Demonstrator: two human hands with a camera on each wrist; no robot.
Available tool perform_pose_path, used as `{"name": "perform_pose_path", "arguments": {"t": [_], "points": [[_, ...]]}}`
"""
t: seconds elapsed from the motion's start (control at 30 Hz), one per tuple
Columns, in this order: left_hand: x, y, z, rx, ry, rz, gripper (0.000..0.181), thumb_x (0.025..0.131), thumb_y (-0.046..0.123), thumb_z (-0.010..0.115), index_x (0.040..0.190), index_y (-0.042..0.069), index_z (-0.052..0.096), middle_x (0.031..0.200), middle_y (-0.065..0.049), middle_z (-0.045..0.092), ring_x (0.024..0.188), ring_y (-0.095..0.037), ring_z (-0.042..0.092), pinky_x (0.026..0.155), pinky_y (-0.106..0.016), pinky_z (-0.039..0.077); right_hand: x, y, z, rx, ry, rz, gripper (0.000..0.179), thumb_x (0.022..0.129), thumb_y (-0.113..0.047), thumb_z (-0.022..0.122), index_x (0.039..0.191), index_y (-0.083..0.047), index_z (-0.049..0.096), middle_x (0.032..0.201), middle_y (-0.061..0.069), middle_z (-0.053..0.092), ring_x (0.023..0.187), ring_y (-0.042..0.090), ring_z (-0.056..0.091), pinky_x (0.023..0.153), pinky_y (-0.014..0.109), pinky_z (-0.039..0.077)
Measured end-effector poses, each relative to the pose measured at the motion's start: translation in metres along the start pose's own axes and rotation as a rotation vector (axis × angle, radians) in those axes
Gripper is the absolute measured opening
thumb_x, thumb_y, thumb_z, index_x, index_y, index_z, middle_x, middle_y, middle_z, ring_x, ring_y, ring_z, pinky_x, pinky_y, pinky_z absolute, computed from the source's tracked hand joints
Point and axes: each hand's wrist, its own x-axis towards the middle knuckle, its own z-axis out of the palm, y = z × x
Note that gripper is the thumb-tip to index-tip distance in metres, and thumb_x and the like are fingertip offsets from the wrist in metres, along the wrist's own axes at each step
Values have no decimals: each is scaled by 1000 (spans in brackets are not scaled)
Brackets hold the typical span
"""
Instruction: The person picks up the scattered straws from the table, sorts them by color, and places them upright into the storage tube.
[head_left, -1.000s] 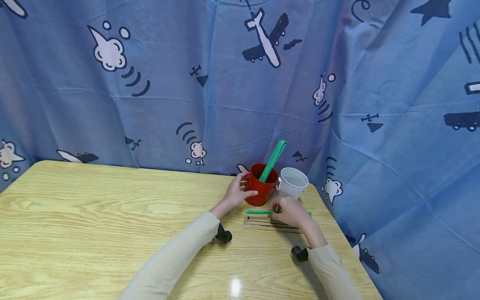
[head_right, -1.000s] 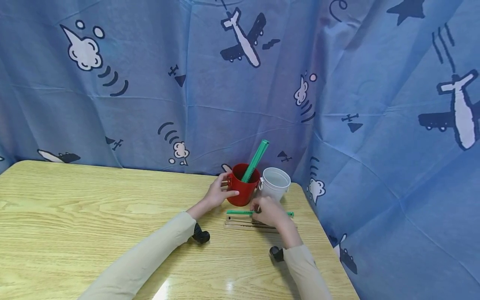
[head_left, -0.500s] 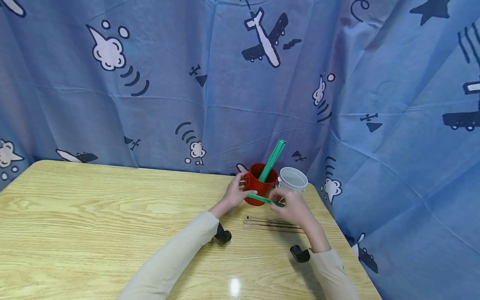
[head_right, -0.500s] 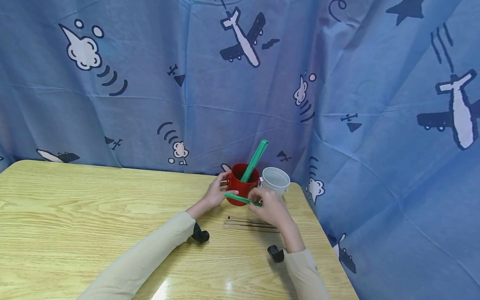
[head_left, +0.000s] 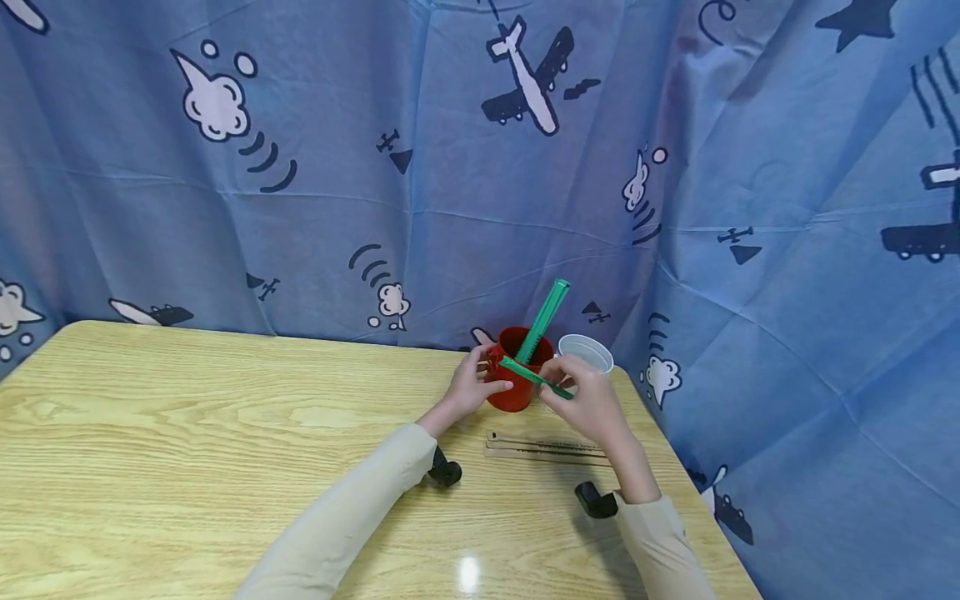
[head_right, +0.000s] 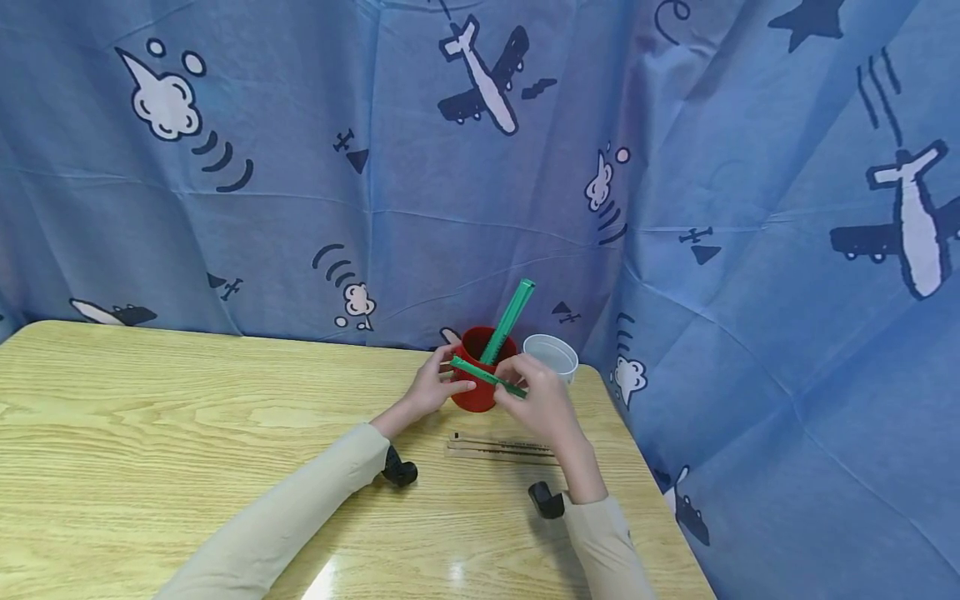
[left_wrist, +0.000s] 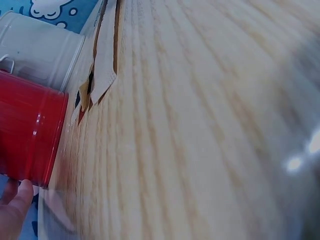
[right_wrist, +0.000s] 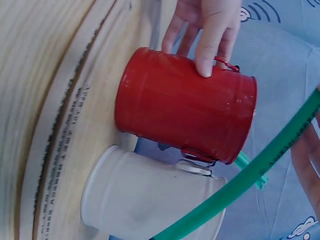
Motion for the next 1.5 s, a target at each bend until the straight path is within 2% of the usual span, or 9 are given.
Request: {"name": "perform_pose_path", "arguments": {"t": [0.13,0.27,0.37,0.6,0.77,0.97,1.13,1.37,1.5], "points": [[-2,10,2,-6,13,-73,66,85,10,72,141,4,38,137,-21,47,126,-41,49,103,-49,46,2,-2,1,19,121,-29,13,79,-2,70,89,-10,66,81,2,63,76,13,58,66,38,58],[-7,27,1,-13,19,-82,65,85,2,69,141,-1,36,138,-25,45,126,-46,47,103,-54,43,6,-3,4,37,245,-97,13,78,0,68,89,-6,67,80,5,64,74,14,59,66,27,56],[-7,23,1,1,17,-47,63,87,4,68,141,-2,36,136,-26,46,122,-46,49,99,-52,47,10,-3,5,55,339,-151,12,77,1,67,88,-5,67,80,7,65,72,17,60,67,19,53],[0,10,3,9,20,-92,65,85,6,71,141,4,38,139,-19,47,126,-40,49,103,-48,46,19,-11,4,137,533,-165,11,77,3,64,87,0,66,80,13,63,73,19,58,73,8,48],[1,8,3,6,13,-96,66,85,6,71,142,5,38,139,-20,47,126,-40,48,102,-49,46,25,-16,3,168,623,-172,11,75,10,63,86,7,64,80,19,61,74,18,57,74,7,48],[1,8,2,14,9,-100,67,85,7,71,142,5,37,139,-20,46,127,-41,48,103,-49,46,33,-43,-3,181,727,-226,8,77,13,61,85,13,60,79,24,58,73,28,57,75,12,49],[2,9,2,27,12,-101,67,85,8,71,143,5,37,140,-20,46,127,-40,48,103,-48,46,39,-52,-3,213,779,-241,8,77,14,62,85,14,60,79,24,58,74,28,59,75,14,51],[2,9,2,29,8,-100,68,86,9,72,143,5,36,140,-20,46,127,-40,48,103,-48,46,40,-44,7,286,753,-204,8,79,16,61,86,15,59,81,23,58,79,18,61,76,15,53],[1,9,1,26,5,-113,69,85,8,72,144,5,36,140,-20,46,127,-40,48,103,-47,46,38,-38,13,300,725,-159,8,80,15,61,87,14,60,83,13,61,79,21,61,76,15,54]]}}
